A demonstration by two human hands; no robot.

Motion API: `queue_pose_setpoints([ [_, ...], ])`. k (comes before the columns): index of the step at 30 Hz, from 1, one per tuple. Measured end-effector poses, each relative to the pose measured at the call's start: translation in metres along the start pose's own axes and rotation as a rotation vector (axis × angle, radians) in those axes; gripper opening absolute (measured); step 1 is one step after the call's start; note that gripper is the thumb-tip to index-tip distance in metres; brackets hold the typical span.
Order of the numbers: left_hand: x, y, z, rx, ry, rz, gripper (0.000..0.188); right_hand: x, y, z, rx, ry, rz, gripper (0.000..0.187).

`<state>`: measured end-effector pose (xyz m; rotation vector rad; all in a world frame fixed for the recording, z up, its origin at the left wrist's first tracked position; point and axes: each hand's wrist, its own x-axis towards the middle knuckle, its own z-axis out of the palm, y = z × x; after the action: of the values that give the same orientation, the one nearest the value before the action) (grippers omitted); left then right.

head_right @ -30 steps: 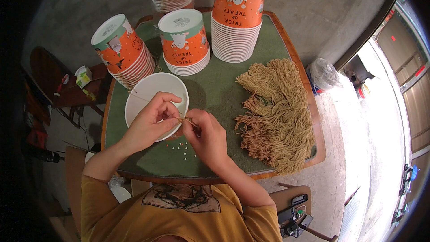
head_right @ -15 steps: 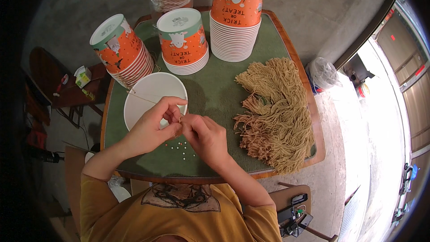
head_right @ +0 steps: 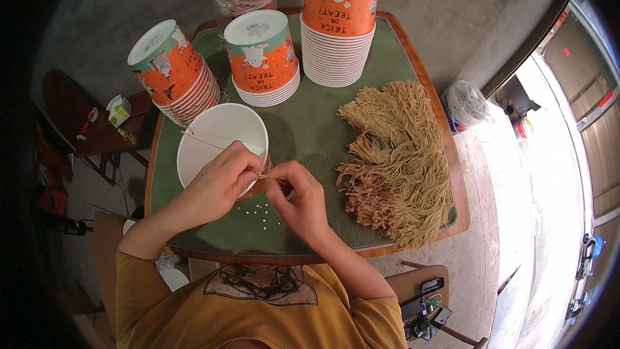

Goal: Stringing small decorative beads or items and organizing them with themed paper cups.

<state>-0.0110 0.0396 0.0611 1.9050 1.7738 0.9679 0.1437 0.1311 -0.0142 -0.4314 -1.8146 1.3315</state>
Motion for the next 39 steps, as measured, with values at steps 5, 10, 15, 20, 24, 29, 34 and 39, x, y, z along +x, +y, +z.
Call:
queue_pose_setpoints([
  [5,-0.001,-0.001,0.002,0.056,0.012,0.048,0.011,-0.002,0.002,0.002,0.041,-0.019,0.017,0.015],
  [10,-0.001,-0.002,0.003,-0.018,0.035,-0.002,0.008,-0.003,0.001,0.006,0.027,-0.02,-0.019,0.016],
  [15,-0.001,0.0,0.002,-0.023,0.029,-0.012,0.005,-0.005,0.0,0.011,0.035,-0.023,-0.01,0.016],
  [20,-0.001,0.002,0.001,-0.081,0.031,-0.056,0.006,-0.009,0.003,0.017,0.037,-0.024,0.004,0.018],
  [24,-0.004,0.0,-0.001,-0.07,0.055,-0.062,0.007,-0.012,0.001,0.024,0.023,-0.026,-0.012,0.016],
  [29,-0.007,-0.003,-0.001,-0.051,0.053,-0.038,0.007,-0.021,0.006,0.034,-0.014,-0.003,-0.09,0.016],
  [34,-0.006,-0.001,-0.005,-0.076,0.042,-0.036,0.007,-0.023,-0.009,0.036,0.114,0.102,0.011,0.016],
  [39,-0.008,-0.001,-0.004,-0.1,0.003,-0.067,0.007,-0.018,-0.003,0.03,-0.139,0.082,-0.058,0.017],
])
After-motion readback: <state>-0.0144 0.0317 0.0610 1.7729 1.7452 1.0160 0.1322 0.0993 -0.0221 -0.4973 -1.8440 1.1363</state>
